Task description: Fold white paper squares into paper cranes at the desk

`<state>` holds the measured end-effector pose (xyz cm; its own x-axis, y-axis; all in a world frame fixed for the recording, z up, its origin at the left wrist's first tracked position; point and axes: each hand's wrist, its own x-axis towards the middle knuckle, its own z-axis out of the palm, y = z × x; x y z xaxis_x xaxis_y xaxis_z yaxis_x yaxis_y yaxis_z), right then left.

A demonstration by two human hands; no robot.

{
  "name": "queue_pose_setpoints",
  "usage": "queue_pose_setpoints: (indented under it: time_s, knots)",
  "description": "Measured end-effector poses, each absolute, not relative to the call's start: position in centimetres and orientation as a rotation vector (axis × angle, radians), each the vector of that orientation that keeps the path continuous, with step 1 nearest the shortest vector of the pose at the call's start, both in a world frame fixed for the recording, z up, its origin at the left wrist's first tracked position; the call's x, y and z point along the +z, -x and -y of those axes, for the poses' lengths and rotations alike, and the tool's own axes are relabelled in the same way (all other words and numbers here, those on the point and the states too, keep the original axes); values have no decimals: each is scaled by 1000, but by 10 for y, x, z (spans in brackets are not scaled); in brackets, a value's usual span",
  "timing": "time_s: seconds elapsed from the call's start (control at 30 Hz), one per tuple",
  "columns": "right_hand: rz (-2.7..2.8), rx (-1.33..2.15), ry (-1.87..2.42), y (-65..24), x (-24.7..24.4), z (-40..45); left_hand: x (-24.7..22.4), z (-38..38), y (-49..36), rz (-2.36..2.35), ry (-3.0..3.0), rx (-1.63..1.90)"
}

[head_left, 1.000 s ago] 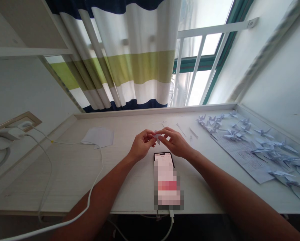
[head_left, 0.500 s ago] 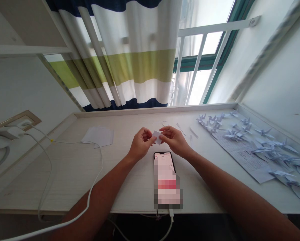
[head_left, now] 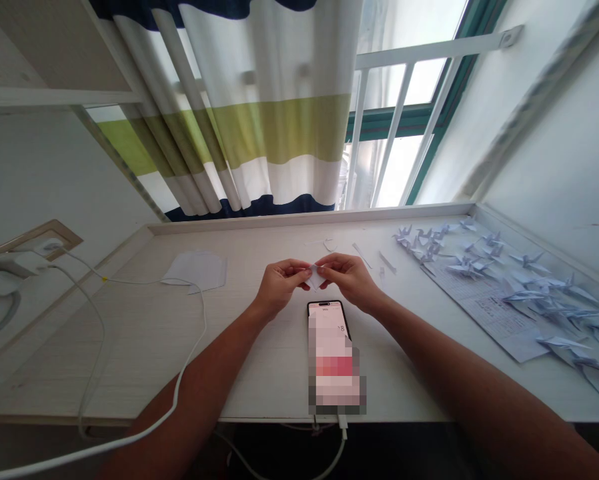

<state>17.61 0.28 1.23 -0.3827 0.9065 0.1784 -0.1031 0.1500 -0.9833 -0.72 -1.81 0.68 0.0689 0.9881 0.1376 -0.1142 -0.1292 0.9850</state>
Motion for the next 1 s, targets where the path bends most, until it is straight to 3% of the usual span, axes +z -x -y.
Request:
queue_pose_setpoints:
  time_s: [1.0]
  knots:
    - [1708, 1016, 826, -176, 25, 12, 10, 25, 10, -1005, -1406, 1487]
